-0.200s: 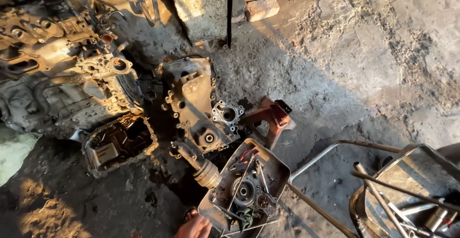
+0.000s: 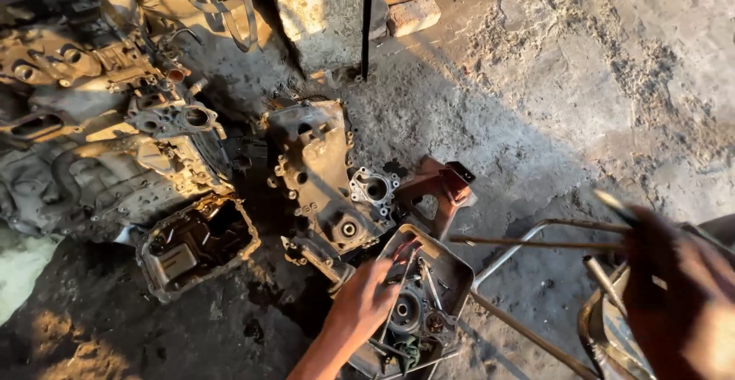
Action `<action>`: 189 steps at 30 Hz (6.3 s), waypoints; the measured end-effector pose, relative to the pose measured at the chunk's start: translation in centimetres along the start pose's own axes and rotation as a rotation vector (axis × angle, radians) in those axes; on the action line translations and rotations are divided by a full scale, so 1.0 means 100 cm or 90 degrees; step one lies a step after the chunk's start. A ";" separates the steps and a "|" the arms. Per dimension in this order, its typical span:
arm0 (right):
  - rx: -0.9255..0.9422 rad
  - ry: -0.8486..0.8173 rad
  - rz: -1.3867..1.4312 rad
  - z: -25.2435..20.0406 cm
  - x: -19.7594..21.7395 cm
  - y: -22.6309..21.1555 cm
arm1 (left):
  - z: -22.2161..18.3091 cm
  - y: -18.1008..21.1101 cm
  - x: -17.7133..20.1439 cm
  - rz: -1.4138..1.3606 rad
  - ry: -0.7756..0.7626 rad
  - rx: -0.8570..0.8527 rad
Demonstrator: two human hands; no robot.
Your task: Securing and aligning internal components of a disassembled car engine using a metal hand tool.
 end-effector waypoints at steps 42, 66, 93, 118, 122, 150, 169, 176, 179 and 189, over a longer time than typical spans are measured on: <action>0.368 -0.137 0.308 0.016 -0.204 -0.107 | 0.168 -0.167 -0.036 -0.082 -0.196 0.039; -0.357 -0.466 0.206 0.034 -0.172 -0.064 | 0.136 0.021 0.005 0.306 -0.065 -0.393; -0.046 -0.331 -0.064 -0.025 -0.137 -0.058 | 0.117 0.011 -0.034 0.250 0.077 -0.414; -0.158 -0.366 -0.079 -0.066 -0.137 -0.081 | 0.122 0.021 -0.031 0.321 0.038 -0.296; -0.024 -0.346 0.021 -0.066 -0.131 -0.130 | 0.137 -0.015 -0.066 0.396 -0.005 -0.286; 0.100 -0.382 0.089 -0.028 -0.141 -0.155 | 0.131 -0.055 -0.116 0.529 0.017 -0.229; -0.004 -0.320 0.023 -0.065 -0.135 -0.104 | 0.131 -0.001 -0.071 0.303 0.131 -0.224; 0.120 -0.340 0.088 0.010 -0.175 -0.127 | 0.130 -0.017 -0.086 0.378 0.096 -0.195; 0.047 -0.335 0.033 0.032 -0.184 -0.098 | 0.129 0.007 -0.057 0.252 0.139 -0.182; -0.114 -0.326 -0.069 -0.077 -0.144 -0.065 | 0.131 0.031 -0.047 0.227 0.197 -0.229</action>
Point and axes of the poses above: each hand's wrist, its own z-axis towards the middle knuckle, its own x-axis out of the back of the hand, y = z × x, the point moved 3 cm from there along z, towards the middle knuckle, and after that the axes turned 15 degrees about -x, right-handed, at the moved point
